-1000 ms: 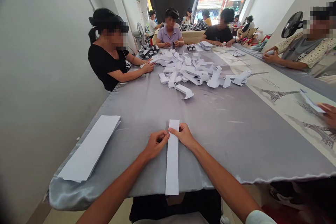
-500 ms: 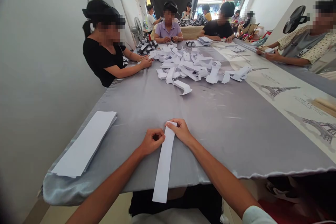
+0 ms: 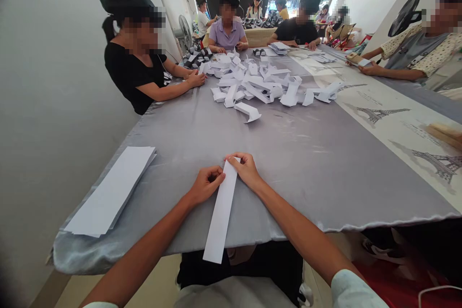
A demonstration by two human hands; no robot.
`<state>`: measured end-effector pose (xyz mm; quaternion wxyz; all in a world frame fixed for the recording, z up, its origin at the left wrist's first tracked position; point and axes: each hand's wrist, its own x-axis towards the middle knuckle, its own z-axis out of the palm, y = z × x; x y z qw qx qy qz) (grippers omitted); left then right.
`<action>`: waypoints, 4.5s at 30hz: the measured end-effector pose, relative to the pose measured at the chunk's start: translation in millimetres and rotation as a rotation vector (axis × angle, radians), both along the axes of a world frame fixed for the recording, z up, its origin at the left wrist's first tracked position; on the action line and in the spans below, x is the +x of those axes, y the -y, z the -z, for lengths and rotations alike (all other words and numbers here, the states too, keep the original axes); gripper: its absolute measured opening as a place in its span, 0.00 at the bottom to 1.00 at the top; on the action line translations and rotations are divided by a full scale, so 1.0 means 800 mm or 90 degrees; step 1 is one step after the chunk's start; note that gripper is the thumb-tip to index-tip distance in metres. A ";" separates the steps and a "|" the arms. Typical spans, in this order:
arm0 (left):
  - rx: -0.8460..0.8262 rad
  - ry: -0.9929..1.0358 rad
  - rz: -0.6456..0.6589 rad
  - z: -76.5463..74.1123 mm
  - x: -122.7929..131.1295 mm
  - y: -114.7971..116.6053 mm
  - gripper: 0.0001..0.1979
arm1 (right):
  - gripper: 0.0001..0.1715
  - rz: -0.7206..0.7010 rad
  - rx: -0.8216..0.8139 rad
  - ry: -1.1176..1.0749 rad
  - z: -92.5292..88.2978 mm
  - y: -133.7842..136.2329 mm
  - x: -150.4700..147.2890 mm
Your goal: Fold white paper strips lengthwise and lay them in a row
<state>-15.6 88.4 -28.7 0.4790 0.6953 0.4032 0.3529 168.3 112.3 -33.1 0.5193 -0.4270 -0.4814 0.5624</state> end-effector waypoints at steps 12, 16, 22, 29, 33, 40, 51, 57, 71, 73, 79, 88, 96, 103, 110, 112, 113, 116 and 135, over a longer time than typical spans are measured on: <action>-0.059 0.144 -0.079 0.008 0.004 -0.008 0.21 | 0.30 -0.002 -0.014 -0.089 0.013 -0.008 0.004; -0.082 0.170 -0.098 0.003 0.008 -0.010 0.26 | 0.28 -0.039 -0.040 -0.156 0.006 -0.005 0.005; -0.079 0.175 -0.109 0.005 0.006 -0.012 0.26 | 0.31 -0.100 -0.068 -0.194 0.006 0.001 -0.004; -0.004 0.118 -0.102 0.009 0.002 -0.015 0.24 | 0.32 -0.125 -0.066 -0.186 0.009 0.006 -0.013; -0.026 0.110 -0.072 0.001 0.003 -0.011 0.26 | 0.33 -0.112 -0.057 -0.174 0.009 0.007 -0.016; -0.044 0.133 -0.038 0.003 0.000 -0.011 0.28 | 0.35 -0.077 -0.039 -0.157 0.012 0.008 -0.020; -0.050 0.152 -0.023 0.002 0.000 -0.008 0.30 | 0.35 -0.079 -0.032 -0.154 0.009 0.009 -0.019; -0.046 0.164 -0.021 -0.002 0.002 -0.006 0.28 | 0.34 -0.086 -0.043 -0.149 0.010 0.008 -0.019; -0.059 0.162 -0.038 0.001 0.003 -0.001 0.31 | 0.29 -0.103 -0.046 -0.173 0.014 0.008 -0.016; -0.078 0.176 -0.042 -0.003 0.004 0.002 0.33 | 0.28 -0.105 -0.050 -0.172 0.015 0.008 -0.016; -0.058 0.209 -0.062 -0.008 0.002 0.007 0.35 | 0.24 -0.106 -0.060 -0.181 0.017 0.008 -0.014; -0.055 0.244 -0.099 -0.001 0.004 0.003 0.32 | 0.23 -0.089 -0.067 -0.190 0.015 0.008 -0.014; -0.009 0.238 -0.141 -0.012 0.006 0.003 0.43 | 0.29 -0.075 -0.072 -0.190 0.013 0.008 -0.012; -0.014 0.207 -0.145 -0.008 0.006 -0.004 0.29 | 0.26 -0.101 -0.078 -0.181 0.002 0.014 -0.010; -0.003 0.191 -0.138 -0.009 0.005 -0.006 0.23 | 0.24 -0.126 -0.065 -0.187 -0.003 0.018 -0.009; 0.001 0.161 -0.137 -0.009 0.006 -0.005 0.18 | 0.25 -0.139 -0.064 -0.184 -0.004 0.018 -0.008; 0.005 0.149 -0.140 -0.009 0.007 -0.005 0.15 | 0.25 -0.146 -0.064 -0.181 -0.004 0.018 -0.008; 0.020 0.128 -0.146 -0.006 0.009 -0.005 0.13 | 0.26 -0.156 -0.062 -0.174 -0.004 0.019 -0.007; -0.048 0.148 -0.130 -0.002 0.003 -0.009 0.20 | 0.27 -0.152 -0.088 -0.179 0.008 0.018 -0.009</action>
